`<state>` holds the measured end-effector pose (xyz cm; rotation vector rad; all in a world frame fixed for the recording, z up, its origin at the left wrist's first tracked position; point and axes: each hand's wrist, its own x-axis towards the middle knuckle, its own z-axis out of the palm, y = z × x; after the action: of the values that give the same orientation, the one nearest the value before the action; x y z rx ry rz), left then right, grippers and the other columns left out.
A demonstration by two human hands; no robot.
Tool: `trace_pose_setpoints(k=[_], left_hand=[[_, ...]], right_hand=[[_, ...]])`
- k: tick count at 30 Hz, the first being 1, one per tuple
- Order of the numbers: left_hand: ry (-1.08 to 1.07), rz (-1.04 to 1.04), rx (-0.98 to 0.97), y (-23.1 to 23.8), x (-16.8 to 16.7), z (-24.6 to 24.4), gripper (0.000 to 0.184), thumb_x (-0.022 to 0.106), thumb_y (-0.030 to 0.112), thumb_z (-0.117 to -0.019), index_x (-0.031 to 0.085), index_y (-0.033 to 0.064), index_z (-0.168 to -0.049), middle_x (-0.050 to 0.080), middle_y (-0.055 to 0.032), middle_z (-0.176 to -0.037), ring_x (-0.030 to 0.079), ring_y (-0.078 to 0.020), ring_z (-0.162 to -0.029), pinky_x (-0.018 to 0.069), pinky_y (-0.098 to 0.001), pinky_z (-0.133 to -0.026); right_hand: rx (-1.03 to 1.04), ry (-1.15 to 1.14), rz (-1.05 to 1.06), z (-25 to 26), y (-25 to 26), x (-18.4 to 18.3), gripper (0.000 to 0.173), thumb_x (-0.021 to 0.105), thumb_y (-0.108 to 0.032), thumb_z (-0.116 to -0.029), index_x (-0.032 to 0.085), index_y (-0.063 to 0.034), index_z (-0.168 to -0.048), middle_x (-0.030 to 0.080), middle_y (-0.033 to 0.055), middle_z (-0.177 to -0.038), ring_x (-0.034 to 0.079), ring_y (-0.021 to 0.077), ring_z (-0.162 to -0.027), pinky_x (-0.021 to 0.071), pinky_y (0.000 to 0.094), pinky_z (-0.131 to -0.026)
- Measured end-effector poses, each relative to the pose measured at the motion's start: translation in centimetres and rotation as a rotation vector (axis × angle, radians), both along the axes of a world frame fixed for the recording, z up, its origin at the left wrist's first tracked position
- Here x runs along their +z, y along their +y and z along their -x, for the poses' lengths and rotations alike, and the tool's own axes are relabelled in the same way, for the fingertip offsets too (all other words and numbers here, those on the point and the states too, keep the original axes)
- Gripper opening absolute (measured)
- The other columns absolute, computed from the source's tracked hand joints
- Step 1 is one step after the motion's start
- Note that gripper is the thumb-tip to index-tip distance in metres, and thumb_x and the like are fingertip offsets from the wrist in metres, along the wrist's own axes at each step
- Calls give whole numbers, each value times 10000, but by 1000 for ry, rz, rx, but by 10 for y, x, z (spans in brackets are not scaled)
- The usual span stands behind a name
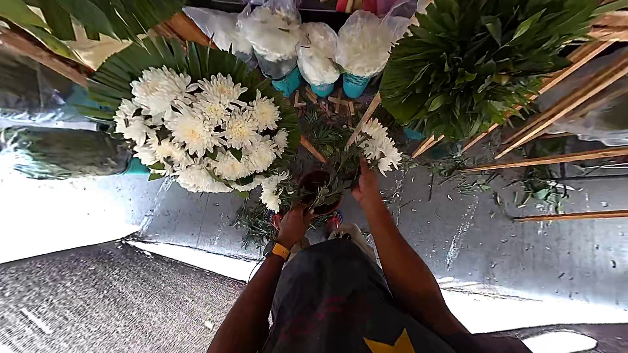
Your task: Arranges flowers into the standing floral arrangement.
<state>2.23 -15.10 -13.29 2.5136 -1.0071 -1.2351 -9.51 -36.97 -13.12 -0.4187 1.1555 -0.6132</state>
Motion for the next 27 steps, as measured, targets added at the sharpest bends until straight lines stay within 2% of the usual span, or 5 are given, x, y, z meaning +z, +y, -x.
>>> trace_pose_setpoints(k=[7, 10, 15, 20, 27], left_hand=[[42, -190, 48, 3, -13, -3, 457, 450, 428, -1066, 666, 87, -1279, 675, -207, -1231, 630, -407, -1186, 478, -638, -996], [122, -192, 121, 8, -31, -9, 414, 494, 350, -1056, 668, 21, -1238, 670, -243, -1210, 632, -421, -1167, 475, -638, -994], [111, -262, 110, 33, -55, -25, 445, 484, 342, -1071, 616, 12, -1339, 622, -250, -1341, 556, -414, -1303, 375, -619, -1121], [-20, -376, 24, 86, -100, -40, 441, 484, 397, -1046, 604, 167, -1403, 562, -214, -1437, 617, -439, -1214, 505, -675, -938], [45, 257, 160, 64, 14, -26, 474, 489, 421, -1056, 637, 44, -1302, 679, -178, -1214, 670, -322, -1079, 517, -566, -973]], right_hand=[[127, 375, 429, -1, 63, -6, 490, 401, -385, -1107, 474, -6, -1409, 640, 147, -1174, 623, 202, -1089, 516, 410, -985], [700, 613, 559, 9, 117, 37, 426, 418, -130, -1085, 499, 135, -1409, 560, 309, -1401, 518, 349, -1363, 368, 444, -1178], [1454, 481, 613, 57, 151, 61, 466, 491, -242, -1077, 534, 76, -1415, 551, 271, -1436, 493, 316, -1392, 340, 417, -1188], [359, 371, 836, 24, 108, 52, 257, 490, -109, -1043, 636, 96, -1092, 709, 107, -909, 701, 141, -863, 597, 321, -839], [262, 204, 611, 4, 91, 59, 278, 507, -176, -1075, 579, 67, -1191, 686, 101, -952, 678, 139, -887, 583, 324, -857]])
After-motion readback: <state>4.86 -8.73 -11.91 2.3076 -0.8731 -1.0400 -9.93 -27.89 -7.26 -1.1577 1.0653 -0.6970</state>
